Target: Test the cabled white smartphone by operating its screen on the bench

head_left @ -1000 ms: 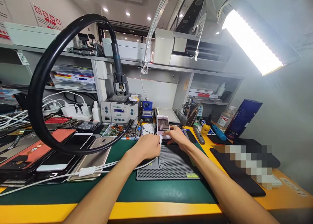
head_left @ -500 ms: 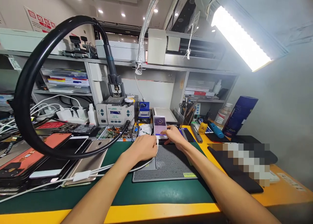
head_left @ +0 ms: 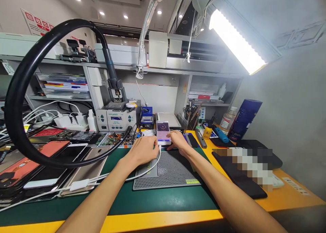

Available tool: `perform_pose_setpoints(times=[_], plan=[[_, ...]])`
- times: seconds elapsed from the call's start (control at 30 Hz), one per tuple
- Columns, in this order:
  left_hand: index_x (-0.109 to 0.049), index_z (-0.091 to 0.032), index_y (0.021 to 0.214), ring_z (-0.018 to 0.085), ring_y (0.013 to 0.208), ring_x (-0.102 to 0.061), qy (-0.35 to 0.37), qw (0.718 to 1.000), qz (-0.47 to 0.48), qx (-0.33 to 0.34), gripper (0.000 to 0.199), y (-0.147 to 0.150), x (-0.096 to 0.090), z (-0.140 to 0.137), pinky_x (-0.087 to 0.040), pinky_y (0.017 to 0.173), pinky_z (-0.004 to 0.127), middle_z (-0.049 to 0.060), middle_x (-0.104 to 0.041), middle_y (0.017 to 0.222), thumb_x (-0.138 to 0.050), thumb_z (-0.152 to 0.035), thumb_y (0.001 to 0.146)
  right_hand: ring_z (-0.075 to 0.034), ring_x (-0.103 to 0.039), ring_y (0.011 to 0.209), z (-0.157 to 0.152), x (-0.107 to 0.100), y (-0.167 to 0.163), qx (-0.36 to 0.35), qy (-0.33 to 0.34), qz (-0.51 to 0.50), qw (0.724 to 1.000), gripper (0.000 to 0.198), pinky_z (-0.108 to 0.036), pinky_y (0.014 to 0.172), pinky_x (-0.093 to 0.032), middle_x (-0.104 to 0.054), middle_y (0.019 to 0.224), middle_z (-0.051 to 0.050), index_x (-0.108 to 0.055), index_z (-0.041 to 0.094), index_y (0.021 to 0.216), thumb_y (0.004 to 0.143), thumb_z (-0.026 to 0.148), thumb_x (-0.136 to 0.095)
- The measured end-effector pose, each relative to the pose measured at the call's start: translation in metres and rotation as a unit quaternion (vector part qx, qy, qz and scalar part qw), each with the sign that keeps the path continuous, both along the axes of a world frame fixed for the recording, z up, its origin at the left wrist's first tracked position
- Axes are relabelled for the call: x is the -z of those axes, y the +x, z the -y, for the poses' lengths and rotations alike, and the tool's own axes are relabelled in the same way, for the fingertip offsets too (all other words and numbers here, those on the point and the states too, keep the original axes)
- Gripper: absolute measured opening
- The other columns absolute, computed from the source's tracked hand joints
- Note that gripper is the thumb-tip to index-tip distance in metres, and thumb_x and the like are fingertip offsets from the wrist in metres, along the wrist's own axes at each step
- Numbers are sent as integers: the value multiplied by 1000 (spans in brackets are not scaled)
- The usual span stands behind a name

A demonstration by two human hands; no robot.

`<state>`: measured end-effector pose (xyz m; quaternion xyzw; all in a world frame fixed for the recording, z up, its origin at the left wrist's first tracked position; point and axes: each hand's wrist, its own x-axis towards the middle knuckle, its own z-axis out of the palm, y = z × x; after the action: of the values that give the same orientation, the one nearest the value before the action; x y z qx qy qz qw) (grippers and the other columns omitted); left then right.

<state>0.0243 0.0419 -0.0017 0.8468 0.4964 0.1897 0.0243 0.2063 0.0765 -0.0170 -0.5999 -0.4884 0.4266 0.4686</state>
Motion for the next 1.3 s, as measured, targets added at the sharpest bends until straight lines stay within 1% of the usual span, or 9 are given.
perform_pose_setpoints(times=[0.27,0.4,0.5,0.57,0.73,0.93,1.0,1.17,1.3], plan=[[-63,-22,80,20,67,-59,24,999,26,30,13,4,6,3,-31,59,30,3,-67,73,-51,-22,85,-18,-50,70,-1,2,0,-2,7,7,1000,16,-29,43,-59,-50,80,-7,-61,14,86,72,22,-56],[-55,-21,73,17,63,-53,55,996,64,37,4,6,3,8,-27,57,30,2,-64,72,-54,-21,78,-20,-56,73,-3,4,0,14,16,26,999,25,-31,42,-58,-58,94,-11,-61,15,96,73,23,-57],[-47,-21,67,15,59,-46,73,994,78,36,11,8,2,11,-24,55,30,1,-59,67,-56,-23,73,-20,-61,73,-4,7,1,23,26,44,998,29,-29,43,-56,-62,107,-13,-60,16,100,72,24,-59],[-42,-21,63,14,56,-41,84,993,79,30,16,8,3,11,-21,55,31,1,-55,62,-55,-24,72,-19,-63,69,-5,8,1,31,29,53,998,33,-29,44,-55,-64,110,-13,-59,16,103,72,26,-59],[-32,-21,56,13,51,-27,100,992,68,25,26,9,7,9,-16,54,31,-1,-41,52,-53,-24,71,-18,-65,63,-4,10,3,49,43,77,995,35,-29,48,-53,-68,104,-12,-62,16,107,74,29,-60],[-27,-21,53,12,50,-24,109,991,59,51,30,11,7,11,-17,54,30,-1,-35,49,-51,-24,70,-18,-64,59,-3,8,6,71,59,120,988,38,-29,48,-50,-70,98,-11,-64,15,110,77,30,-56],[-25,-21,53,12,50,-23,108,990,67,55,31,11,7,11,-17,54,30,-1,-34,48,-52,-24,69,-19,-65,62,-3,7,7,83,65,134,985,37,-29,50,-50,-71,98,-11,-64,15,110,78,30,-54],[-21,-21,55,11,49,-21,118,984,109,78,33,9,8,10,-15,53,30,-3,-29,48,-52,-23,67,-23,-69,87,-4,6,9,115,81,153,978,34,-27,61,-52,-72,107,-12,-66,14,107,79,30,-53],[-21,-21,56,11,47,-21,139,972,156,107,31,8,10,8,-13,51,30,-4,-27,48,-51,-23,66,-24,-68,93,-7,10,11,123,85,158,976,33,-28,65,-52,-73,106,-11,-68,15,105,79,30,-52]])
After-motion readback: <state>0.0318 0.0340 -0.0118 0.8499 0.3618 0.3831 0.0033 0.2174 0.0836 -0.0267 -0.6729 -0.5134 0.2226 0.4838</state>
